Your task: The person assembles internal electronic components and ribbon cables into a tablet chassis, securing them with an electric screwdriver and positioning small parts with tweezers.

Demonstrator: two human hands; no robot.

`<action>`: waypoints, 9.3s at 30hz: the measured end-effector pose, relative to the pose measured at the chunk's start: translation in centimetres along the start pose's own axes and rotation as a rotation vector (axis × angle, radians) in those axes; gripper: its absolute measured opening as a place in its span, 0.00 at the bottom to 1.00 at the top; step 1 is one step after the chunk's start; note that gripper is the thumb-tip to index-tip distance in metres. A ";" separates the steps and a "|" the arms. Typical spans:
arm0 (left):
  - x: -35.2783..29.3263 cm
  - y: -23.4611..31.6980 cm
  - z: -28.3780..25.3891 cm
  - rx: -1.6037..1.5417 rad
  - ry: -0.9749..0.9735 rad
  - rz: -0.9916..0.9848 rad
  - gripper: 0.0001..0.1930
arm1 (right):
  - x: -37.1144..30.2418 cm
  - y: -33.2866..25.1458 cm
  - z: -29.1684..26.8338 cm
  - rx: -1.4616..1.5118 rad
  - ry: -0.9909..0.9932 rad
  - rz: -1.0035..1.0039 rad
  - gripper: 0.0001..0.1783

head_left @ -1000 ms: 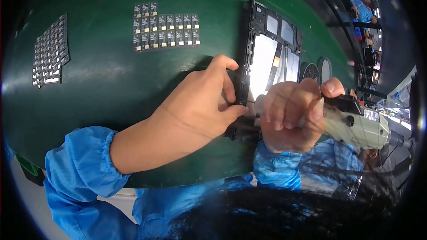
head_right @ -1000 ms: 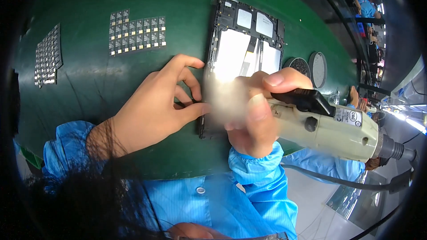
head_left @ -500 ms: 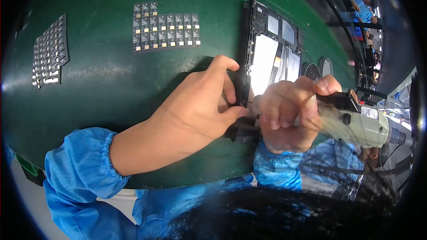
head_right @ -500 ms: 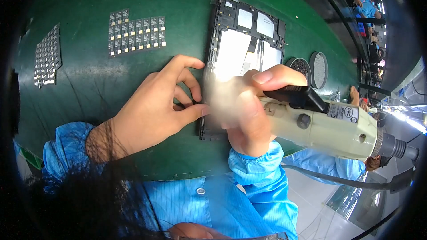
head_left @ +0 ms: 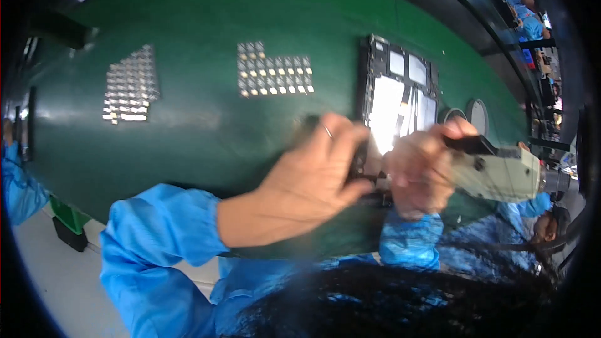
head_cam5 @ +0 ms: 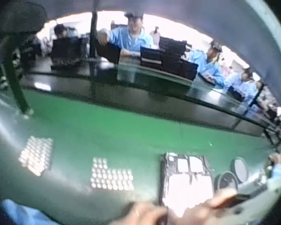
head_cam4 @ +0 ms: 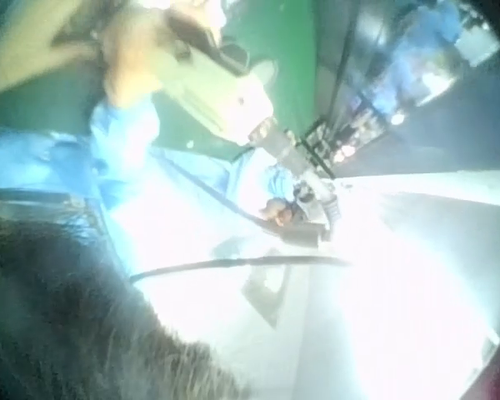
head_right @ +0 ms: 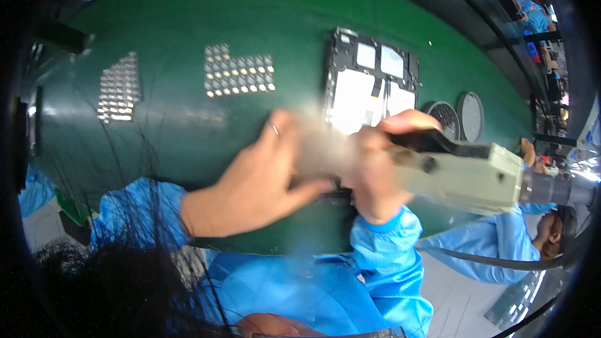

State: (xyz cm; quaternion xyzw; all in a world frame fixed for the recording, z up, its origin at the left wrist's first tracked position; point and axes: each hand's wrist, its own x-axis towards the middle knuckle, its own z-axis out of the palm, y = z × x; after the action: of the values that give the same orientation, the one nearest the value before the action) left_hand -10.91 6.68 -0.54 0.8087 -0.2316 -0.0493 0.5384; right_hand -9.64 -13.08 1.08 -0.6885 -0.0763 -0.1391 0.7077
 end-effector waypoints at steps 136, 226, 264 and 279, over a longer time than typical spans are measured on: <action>1.6 1.5 2.0 -0.860 0.118 -0.352 0.20 | 1.2 0.5 -6.0 0.409 -0.150 0.539 0.15; -1.4 2.7 3.0 0.185 -0.134 0.460 0.23 | 4.9 -3.7 -5.8 -0.944 -1.223 0.037 0.30; -3.1 3.2 4.2 0.433 -0.280 0.497 0.16 | 2.7 -4.3 -4.8 -0.640 -0.773 0.458 0.08; -3.2 3.1 4.4 0.520 -0.312 0.541 0.15 | 5.9 -3.8 -1.8 -0.876 -0.965 0.481 0.10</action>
State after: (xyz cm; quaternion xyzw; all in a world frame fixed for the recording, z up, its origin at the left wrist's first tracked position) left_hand -16.20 3.33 -0.19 0.8107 -0.5195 0.0323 0.2679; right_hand -5.32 -15.44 6.45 -0.8933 -0.1645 0.3253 0.2629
